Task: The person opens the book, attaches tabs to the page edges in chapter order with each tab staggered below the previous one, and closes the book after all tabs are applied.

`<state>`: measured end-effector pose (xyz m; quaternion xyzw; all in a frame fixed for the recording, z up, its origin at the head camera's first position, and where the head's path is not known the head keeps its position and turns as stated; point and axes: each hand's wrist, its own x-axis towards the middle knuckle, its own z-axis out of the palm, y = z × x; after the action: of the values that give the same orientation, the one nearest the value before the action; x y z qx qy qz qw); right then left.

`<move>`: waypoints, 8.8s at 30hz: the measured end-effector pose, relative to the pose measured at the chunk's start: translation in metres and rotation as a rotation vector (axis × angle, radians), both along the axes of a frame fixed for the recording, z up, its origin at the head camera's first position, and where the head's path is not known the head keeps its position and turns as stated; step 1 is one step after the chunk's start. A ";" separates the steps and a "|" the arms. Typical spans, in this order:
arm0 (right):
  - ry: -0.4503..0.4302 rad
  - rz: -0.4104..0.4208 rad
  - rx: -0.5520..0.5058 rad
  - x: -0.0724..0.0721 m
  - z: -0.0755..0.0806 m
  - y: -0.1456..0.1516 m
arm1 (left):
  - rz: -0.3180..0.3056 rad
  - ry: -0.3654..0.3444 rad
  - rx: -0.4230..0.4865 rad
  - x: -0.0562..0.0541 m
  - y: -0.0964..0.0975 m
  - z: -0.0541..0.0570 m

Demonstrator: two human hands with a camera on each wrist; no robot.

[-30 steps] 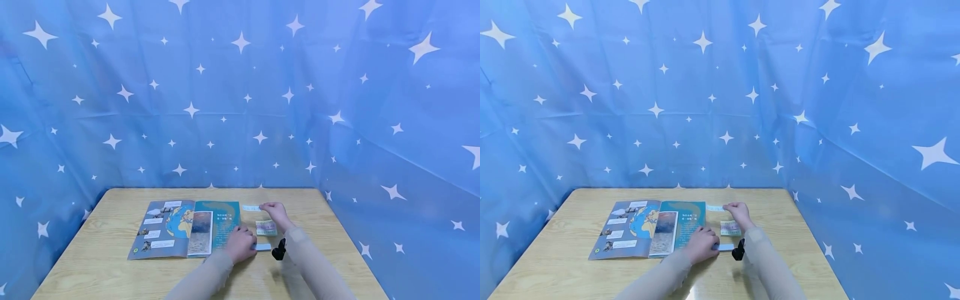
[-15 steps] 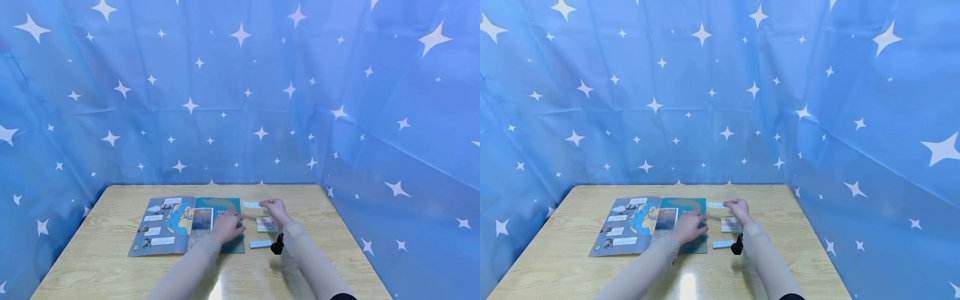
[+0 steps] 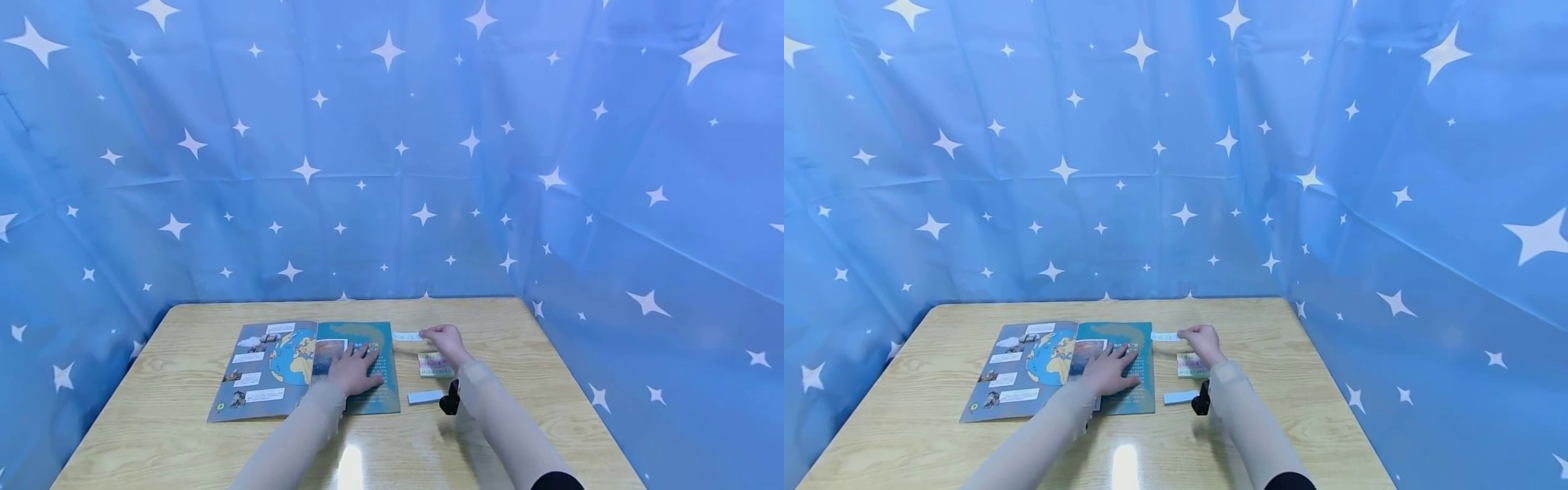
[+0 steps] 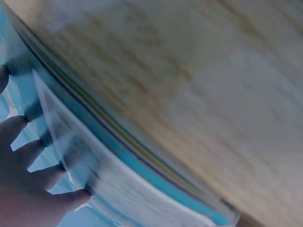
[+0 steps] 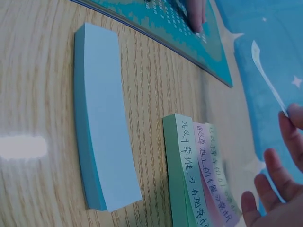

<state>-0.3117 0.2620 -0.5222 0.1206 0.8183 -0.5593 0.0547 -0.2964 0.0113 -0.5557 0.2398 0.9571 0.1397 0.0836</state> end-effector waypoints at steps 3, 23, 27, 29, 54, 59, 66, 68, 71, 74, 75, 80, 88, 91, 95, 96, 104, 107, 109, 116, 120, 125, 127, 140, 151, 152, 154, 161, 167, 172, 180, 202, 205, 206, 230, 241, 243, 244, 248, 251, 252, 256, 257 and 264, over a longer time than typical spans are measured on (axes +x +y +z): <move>0.007 0.005 -0.002 -0.003 -0.001 0.003 | 0.000 0.000 -0.009 -0.002 0.001 -0.002; 0.005 -0.002 0.116 -0.012 -0.018 -0.007 | 0.022 0.060 0.087 0.010 0.006 0.015; 0.017 -0.003 0.144 -0.012 -0.017 -0.010 | 0.025 0.058 0.064 0.004 0.010 0.012; 0.019 0.001 0.159 -0.012 -0.016 -0.012 | 0.028 0.045 0.057 0.003 0.012 0.012; 0.019 0.047 0.236 -0.019 -0.027 -0.022 | 0.023 0.030 -0.168 -0.002 0.023 0.014; 0.018 0.052 0.239 -0.020 -0.028 -0.022 | 0.029 0.002 -0.157 -0.001 0.025 0.020; 0.010 0.050 0.246 -0.023 -0.030 -0.021 | 0.047 -0.037 -0.190 -0.003 0.030 0.025; 0.005 0.048 0.246 -0.024 -0.030 -0.020 | 0.052 -0.039 -0.196 -0.005 0.031 0.022; -0.001 0.042 0.242 -0.025 -0.030 -0.020 | 0.054 -0.064 -0.214 -0.007 0.032 0.019; 0.007 0.042 0.242 -0.024 -0.031 -0.020 | 0.058 -0.074 -0.214 -0.007 0.033 0.021; 0.010 0.041 0.243 -0.024 -0.031 -0.020 | 0.058 -0.079 -0.215 -0.007 0.033 0.022; 0.016 0.045 0.245 -0.023 -0.032 -0.020 | 0.063 -0.086 -0.201 -0.006 0.031 0.030; 0.037 0.024 0.226 -0.021 -0.031 -0.021 | 0.079 -0.106 -0.195 -0.005 0.032 0.032; 0.057 0.007 0.191 -0.019 -0.028 -0.019 | 0.081 -0.105 -0.200 -0.004 0.033 0.033; 0.166 0.003 0.215 -0.015 -0.023 -0.016 | 0.080 -0.104 -0.203 -0.006 0.036 0.031; 0.207 0.004 0.231 -0.012 -0.020 -0.015 | 0.079 -0.104 -0.201 -0.007 0.037 0.030; 0.389 0.096 0.300 0.023 0.001 -0.026 | 0.091 -0.123 -0.224 -0.014 0.037 0.018; 0.424 0.136 0.286 0.043 -0.001 -0.034 | 0.090 -0.116 -0.222 -0.015 0.035 0.014; 0.459 0.195 0.295 0.059 -0.004 -0.040 | 0.081 -0.112 -0.214 -0.014 0.033 0.012; 0.541 0.627 0.706 0.112 -0.015 -0.057 | 0.079 -0.112 -0.195 -0.012 0.028 0.012; 0.389 0.773 0.829 0.133 -0.014 -0.062 | 0.092 -0.102 -0.195 -0.009 0.029 0.013; 0.242 0.838 0.819 0.146 -0.017 -0.063 | 0.104 -0.079 -0.193 -0.007 0.033 0.012; 0.225 0.849 0.811 0.148 -0.020 -0.063 | 0.108 -0.067 -0.192 -0.006 0.033 0.013; 0.219 0.874 0.742 0.153 -0.031 -0.065 | 0.140 -0.061 -0.165 -0.007 0.036 0.028; 0.180 0.862 0.768 0.152 -0.032 -0.064 | 0.207 -0.006 -0.156 -0.001 0.052 0.018; 0.178 0.861 0.767 0.152 -0.032 -0.064 | 0.218 -0.006 -0.164 0.000 0.053 0.017; 0.170 0.862 0.763 0.152 -0.031 -0.065 | 0.241 -0.012 -0.188 0.002 0.056 0.015; 0.155 0.860 0.807 0.153 -0.024 -0.069 | 0.260 0.025 -0.177 0.002 0.068 0.013; 0.172 0.859 0.848 0.153 -0.022 -0.073 | 0.273 0.073 -0.254 -0.002 0.071 0.004; 0.157 0.831 0.882 0.148 -0.022 -0.074 | 0.259 0.105 -0.215 -0.002 0.073 0.007; 0.193 0.813 0.881 0.153 -0.025 -0.075 | 0.224 0.097 -0.270 0.006 0.072 0.011; 0.122 0.781 0.807 0.151 -0.025 -0.072 | 0.000 0.020 -0.205 0.028 0.004 0.035; 0.123 0.785 0.756 0.148 -0.024 -0.068 | 0.034 0.035 -0.283 0.043 -0.014 0.044; 0.124 0.783 0.728 0.148 -0.024 -0.066 | 0.054 -0.005 -0.275 0.048 -0.020 0.047; 0.138 0.639 0.033 0.130 -0.049 -0.023 | 0.073 -0.173 -0.071 0.055 -0.042 0.040; 0.080 0.552 -0.053 0.131 -0.053 -0.028 | 0.087 -0.223 -0.100 0.058 -0.048 0.046; 0.085 0.549 -0.058 0.132 -0.054 -0.029 | 0.086 -0.221 -0.096 0.060 -0.049 0.044; 0.088 0.549 -0.057 0.132 -0.054 -0.029 | 0.094 -0.225 -0.087 0.061 -0.049 0.043; 0.096 0.550 -0.033 0.134 -0.052 -0.032 | 0.127 -0.241 -0.037 0.064 -0.050 0.037; 0.112 0.545 -0.023 0.133 -0.049 -0.034 | 0.136 -0.211 -0.028 0.062 -0.049 0.036; 0.116 0.541 -0.026 0.132 -0.049 -0.033 | 0.136 -0.201 -0.030 0.061 -0.049 0.037; 0.131 0.541 -0.029 0.128 -0.049 -0.032 | 0.139 -0.192 -0.042 0.059 -0.050 0.039; 0.127 0.537 -0.032 0.128 -0.049 -0.031 | 0.136 -0.198 -0.044 0.058 -0.050 0.040; 0.123 0.437 -0.120 0.130 -0.042 -0.027 | 0.057 -0.187 -0.067 0.051 -0.052 0.049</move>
<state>-0.1818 0.2349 -0.5641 -0.0972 0.7919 -0.5882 0.1318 -0.2458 -0.0410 -0.5072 0.1953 0.9557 0.1319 0.1765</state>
